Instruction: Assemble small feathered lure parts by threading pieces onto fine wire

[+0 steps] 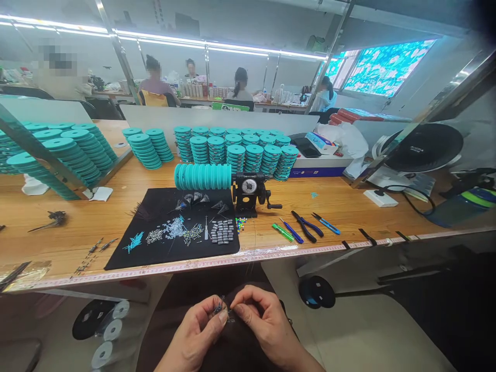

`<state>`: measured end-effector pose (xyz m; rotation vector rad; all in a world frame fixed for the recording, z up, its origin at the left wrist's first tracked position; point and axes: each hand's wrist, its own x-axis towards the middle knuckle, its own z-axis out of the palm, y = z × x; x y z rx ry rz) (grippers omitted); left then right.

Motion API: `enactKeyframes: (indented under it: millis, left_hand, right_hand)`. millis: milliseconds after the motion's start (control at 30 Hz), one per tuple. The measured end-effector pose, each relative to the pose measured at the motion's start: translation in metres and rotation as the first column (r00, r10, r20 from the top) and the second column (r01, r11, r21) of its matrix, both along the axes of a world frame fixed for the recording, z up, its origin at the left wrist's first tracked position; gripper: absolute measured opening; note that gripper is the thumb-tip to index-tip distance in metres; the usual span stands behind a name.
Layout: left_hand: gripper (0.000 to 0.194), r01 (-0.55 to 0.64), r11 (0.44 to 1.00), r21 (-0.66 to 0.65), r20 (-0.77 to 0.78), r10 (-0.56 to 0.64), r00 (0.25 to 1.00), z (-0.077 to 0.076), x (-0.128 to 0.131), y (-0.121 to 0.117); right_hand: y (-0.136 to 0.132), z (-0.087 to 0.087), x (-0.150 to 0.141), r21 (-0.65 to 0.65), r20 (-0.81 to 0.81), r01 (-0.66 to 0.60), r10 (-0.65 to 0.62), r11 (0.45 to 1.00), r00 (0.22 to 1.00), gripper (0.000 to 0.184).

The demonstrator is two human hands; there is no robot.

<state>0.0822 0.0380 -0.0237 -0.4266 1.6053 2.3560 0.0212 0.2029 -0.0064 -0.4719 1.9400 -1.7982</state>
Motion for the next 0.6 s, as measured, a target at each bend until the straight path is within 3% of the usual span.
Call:
enactKeyframes:
  millis: [233,400,500,600]
  left_hand:
    - [0.048,0.005,0.998,-0.06,0.018,-0.004,1.0,0.008,-0.001,0.001]
    - [0.046,0.047,0.998,-0.035,0.001,-0.047,0.999,0.011,-0.002,0.002]
    - [0.044,0.057,0.998,-0.029,-0.016,-0.058,0.998,0.01,-0.002,0.002]
    - [0.041,0.081,0.996,-0.049,-0.037,-0.082,0.996,0.01,-0.003,0.001]
  right_hand:
    - [-0.003,0.002,0.001,-0.072,-0.003,0.005,-0.005,0.997,1.0,0.021]
    - [-0.007,0.002,0.003,-0.093,0.015,-0.023,0.025,0.995,1.0,0.019]
    - [-0.01,-0.001,0.005,-0.159,0.161,-0.039,0.065,0.987,0.985,0.024]
    - [-0.012,-0.005,0.007,-0.272,0.327,0.052,0.042,0.961,0.944,0.032]
